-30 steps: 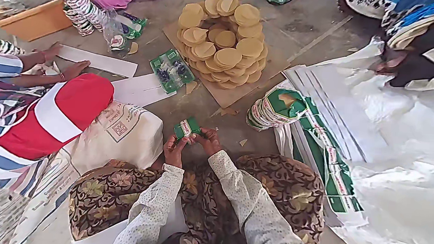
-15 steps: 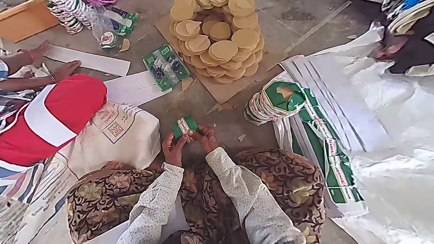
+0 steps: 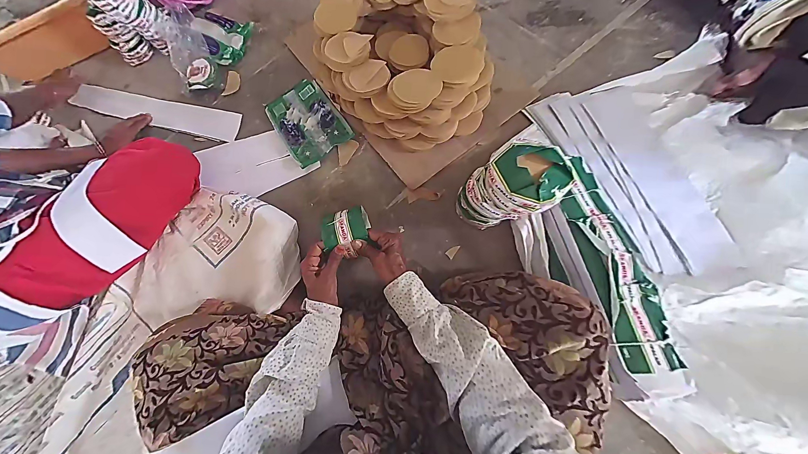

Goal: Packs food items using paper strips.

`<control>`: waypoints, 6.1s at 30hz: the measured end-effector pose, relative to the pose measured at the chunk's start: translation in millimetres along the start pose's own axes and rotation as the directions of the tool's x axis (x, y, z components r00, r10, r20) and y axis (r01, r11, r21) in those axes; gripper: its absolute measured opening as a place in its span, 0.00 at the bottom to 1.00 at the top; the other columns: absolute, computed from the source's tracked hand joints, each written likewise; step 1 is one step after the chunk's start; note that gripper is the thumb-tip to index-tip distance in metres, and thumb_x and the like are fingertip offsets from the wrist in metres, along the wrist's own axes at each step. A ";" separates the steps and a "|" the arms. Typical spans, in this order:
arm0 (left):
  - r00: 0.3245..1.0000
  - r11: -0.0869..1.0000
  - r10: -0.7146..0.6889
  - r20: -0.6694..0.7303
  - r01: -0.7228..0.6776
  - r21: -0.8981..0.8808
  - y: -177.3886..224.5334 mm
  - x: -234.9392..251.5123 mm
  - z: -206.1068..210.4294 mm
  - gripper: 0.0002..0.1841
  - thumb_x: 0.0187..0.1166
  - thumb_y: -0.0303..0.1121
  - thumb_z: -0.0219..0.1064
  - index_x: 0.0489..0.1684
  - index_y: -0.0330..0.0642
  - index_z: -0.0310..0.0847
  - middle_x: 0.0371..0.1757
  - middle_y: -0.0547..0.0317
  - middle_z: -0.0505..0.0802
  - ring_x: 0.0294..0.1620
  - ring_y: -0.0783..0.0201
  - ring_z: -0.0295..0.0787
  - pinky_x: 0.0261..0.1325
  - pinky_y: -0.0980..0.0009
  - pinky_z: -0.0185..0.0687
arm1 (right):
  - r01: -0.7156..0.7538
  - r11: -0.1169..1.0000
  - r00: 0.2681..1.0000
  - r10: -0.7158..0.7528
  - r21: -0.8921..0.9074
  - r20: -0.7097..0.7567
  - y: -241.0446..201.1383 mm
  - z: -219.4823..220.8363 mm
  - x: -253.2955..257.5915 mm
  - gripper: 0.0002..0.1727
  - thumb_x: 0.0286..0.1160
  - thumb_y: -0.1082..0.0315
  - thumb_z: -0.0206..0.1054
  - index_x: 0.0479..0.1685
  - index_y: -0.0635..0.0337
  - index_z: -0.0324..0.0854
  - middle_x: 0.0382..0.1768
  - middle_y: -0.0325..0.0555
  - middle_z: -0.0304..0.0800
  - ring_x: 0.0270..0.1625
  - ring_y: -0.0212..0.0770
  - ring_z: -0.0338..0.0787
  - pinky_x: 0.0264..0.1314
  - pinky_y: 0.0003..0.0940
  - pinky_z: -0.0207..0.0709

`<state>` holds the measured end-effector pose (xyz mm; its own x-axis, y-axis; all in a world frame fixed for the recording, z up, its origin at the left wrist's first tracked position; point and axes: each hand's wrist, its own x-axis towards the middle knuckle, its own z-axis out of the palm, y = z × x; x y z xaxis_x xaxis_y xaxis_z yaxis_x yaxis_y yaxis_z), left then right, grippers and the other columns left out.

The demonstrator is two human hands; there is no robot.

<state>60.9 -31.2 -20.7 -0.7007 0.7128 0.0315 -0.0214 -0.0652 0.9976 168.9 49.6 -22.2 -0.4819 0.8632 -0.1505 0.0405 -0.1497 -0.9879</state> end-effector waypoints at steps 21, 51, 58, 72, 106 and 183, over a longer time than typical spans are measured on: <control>0.996 1.000 -0.008 0.088 0.007 0.009 -0.4 2.1 1.0 0.13 0.73 0.19 0.65 0.54 0.23 0.79 0.45 0.61 0.93 0.50 0.77 0.90 0.62 0.77 0.85 | -0.043 0.999 0.999 0.043 0.011 -0.002 -3.6 -2.0 -3.8 0.08 0.68 0.67 0.76 0.36 0.64 0.89 0.32 0.40 0.92 0.36 0.25 0.89 0.48 0.27 0.82; 0.996 0.997 -0.069 0.062 0.067 0.033 -2.3 8.0 5.9 0.19 0.78 0.24 0.62 0.63 0.22 0.66 0.46 0.56 0.86 0.47 0.77 0.86 0.57 0.79 0.83 | -0.053 0.990 0.995 0.063 0.134 -0.074 1.4 1.6 -5.8 0.11 0.71 0.71 0.70 0.48 0.68 0.82 0.35 0.42 0.91 0.39 0.28 0.91 0.50 0.29 0.86; 0.978 0.908 0.189 0.092 -0.210 0.362 -14.8 13.9 -1.1 0.08 0.73 0.22 0.64 0.40 0.26 0.87 0.40 0.49 0.93 0.47 0.64 0.90 0.60 0.65 0.83 | -0.180 0.972 0.982 0.187 0.148 -0.034 3.2 0.9 -0.6 0.04 0.71 0.78 0.70 0.40 0.66 0.80 0.31 0.38 0.87 0.35 0.26 0.85 0.43 0.24 0.80; 0.970 0.696 -0.050 0.239 -0.138 0.704 43.4 16.6 9.9 0.18 0.78 0.28 0.68 0.61 0.23 0.84 0.60 0.30 0.90 0.69 0.35 0.84 0.86 0.37 0.53 | -0.122 0.900 0.992 0.111 -0.419 -0.050 -26.4 -4.1 -29.2 0.16 0.79 0.62 0.69 0.46 0.71 0.88 0.40 0.59 0.92 0.45 0.52 0.92 0.57 0.53 0.82; 0.790 0.862 0.369 0.490 -0.093 -0.499 97.3 -95.5 -106.1 0.16 0.79 0.39 0.72 0.63 0.54 0.84 0.58 0.76 0.94 0.58 0.79 0.89 0.65 0.75 0.85 | -0.426 0.870 0.652 0.106 0.247 0.751 -155.7 11.2 -116.7 0.06 0.64 0.70 0.77 0.38 0.52 0.94 0.34 0.35 0.98 0.38 0.26 0.95 0.47 0.25 0.89; 0.963 0.872 -0.249 -0.106 0.175 -0.457 148.8 -121.5 -31.4 0.23 0.62 0.14 0.70 0.60 0.29 0.77 0.51 0.55 0.93 0.54 0.69 0.92 0.60 0.73 0.88 | 0.652 0.438 0.555 -0.832 -0.619 -0.005 -156.1 29.1 -128.5 0.10 0.68 0.70 0.69 0.41 0.70 0.86 0.39 0.53 0.89 0.39 0.32 0.88 0.44 0.18 0.83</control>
<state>120.5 -149.4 122.0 -0.7451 0.6281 -0.2244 -0.4673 -0.2515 0.8476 199.1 -52.0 152.5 -0.2971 0.6057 0.7382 0.2451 0.7955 -0.5541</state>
